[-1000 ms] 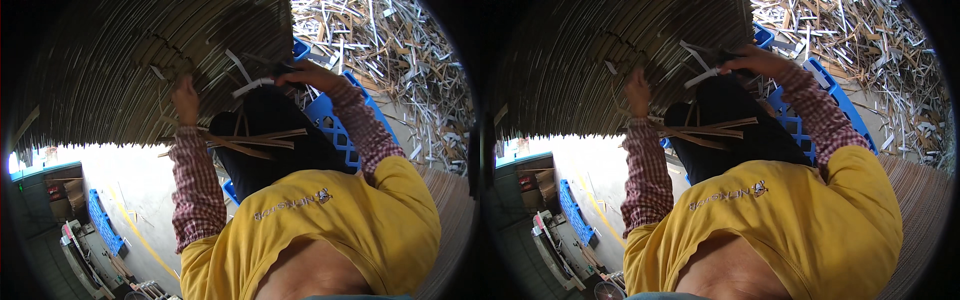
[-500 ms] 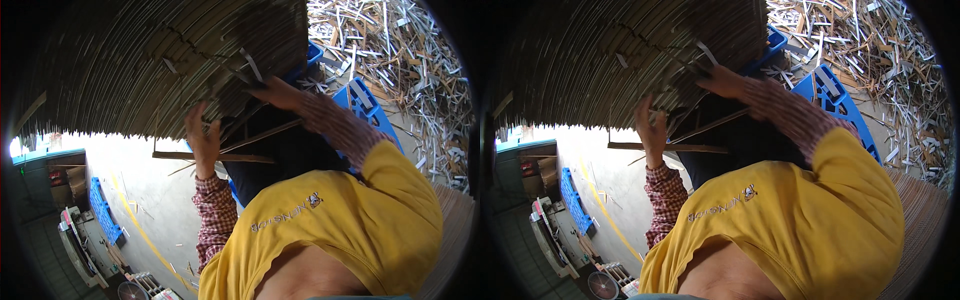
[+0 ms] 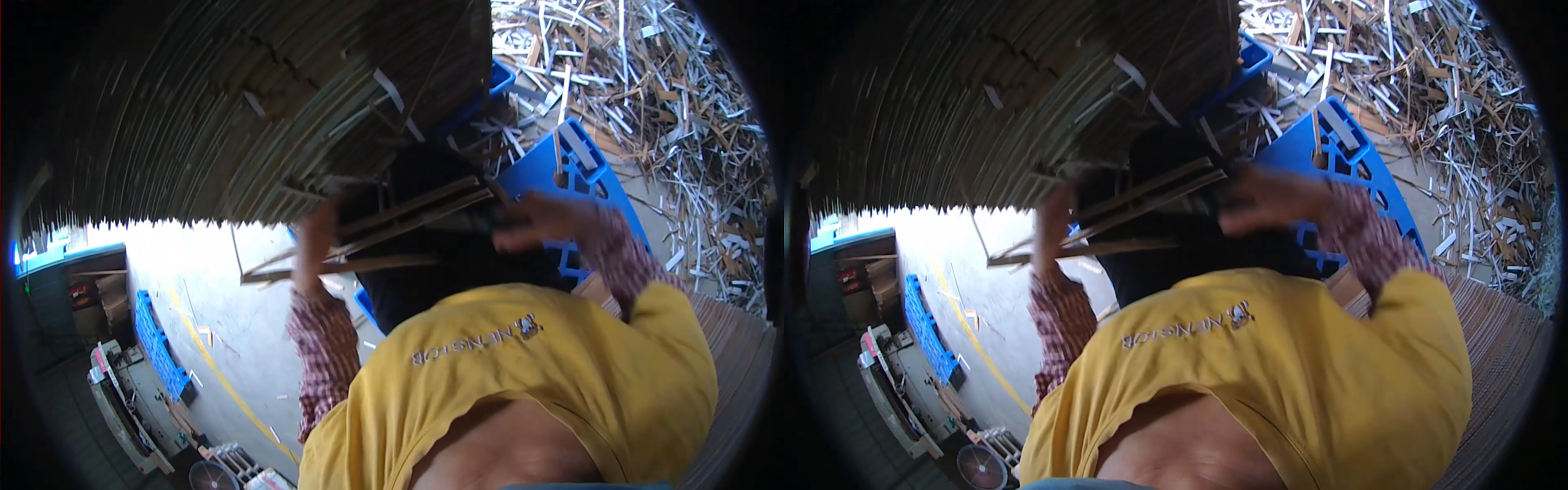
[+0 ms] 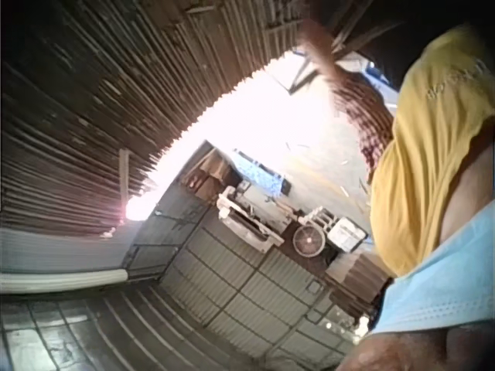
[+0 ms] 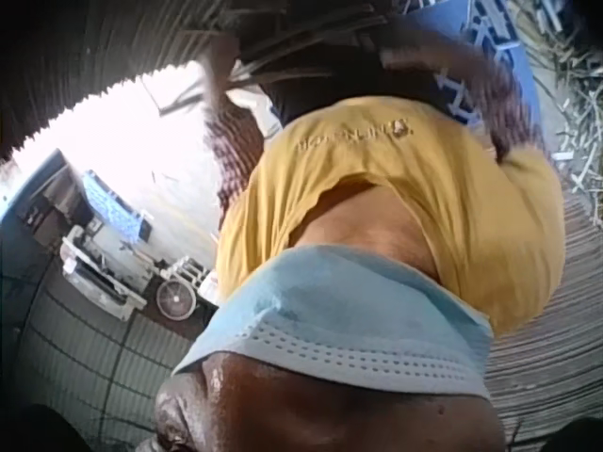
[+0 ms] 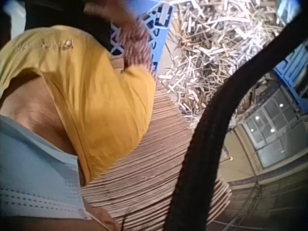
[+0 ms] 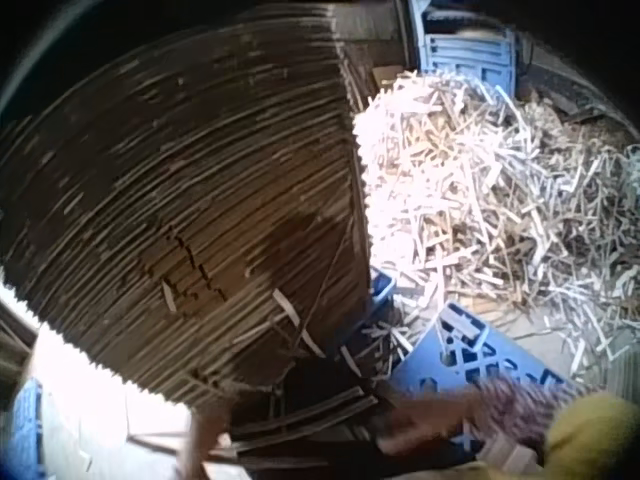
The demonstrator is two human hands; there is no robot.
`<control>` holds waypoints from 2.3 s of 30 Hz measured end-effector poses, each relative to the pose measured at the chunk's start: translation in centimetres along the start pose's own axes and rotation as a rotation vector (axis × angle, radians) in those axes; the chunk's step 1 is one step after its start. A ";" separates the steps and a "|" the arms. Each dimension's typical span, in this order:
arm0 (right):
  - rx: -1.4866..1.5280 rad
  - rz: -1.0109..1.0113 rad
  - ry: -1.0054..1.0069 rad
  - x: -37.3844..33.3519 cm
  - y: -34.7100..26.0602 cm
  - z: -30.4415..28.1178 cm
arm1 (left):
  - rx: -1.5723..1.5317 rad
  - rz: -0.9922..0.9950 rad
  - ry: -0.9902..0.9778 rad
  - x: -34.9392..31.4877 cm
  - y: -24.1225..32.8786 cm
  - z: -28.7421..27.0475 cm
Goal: Trimming the edges of a large stack of cardboard sheets using scissors.
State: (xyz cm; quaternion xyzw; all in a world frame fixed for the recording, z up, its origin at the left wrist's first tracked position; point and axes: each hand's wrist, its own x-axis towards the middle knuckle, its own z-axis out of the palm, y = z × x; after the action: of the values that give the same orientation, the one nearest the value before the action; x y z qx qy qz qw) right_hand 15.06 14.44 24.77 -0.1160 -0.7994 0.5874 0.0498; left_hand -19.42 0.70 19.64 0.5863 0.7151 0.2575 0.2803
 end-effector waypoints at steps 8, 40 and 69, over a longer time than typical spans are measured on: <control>-0.154 0.099 0.210 22.6 6.8 -4.5 | 0.483 -0.011 0.169 1.6 -0.6 -5.0; -0.027 0.148 0.269 25.7 11.6 -2.5 | 0.455 -0.008 0.403 2.0 -2.0 -1.3; 0.422 0.235 0.360 26.7 8.9 0.4 | 0.356 0.091 0.439 2.5 -1.4 -0.7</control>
State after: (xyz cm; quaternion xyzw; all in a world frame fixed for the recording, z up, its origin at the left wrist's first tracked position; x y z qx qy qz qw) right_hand -9.77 23.07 14.67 -0.2972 -0.6191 0.7123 0.1452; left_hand -21.30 2.84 18.93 0.5878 0.7656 0.2612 -0.0005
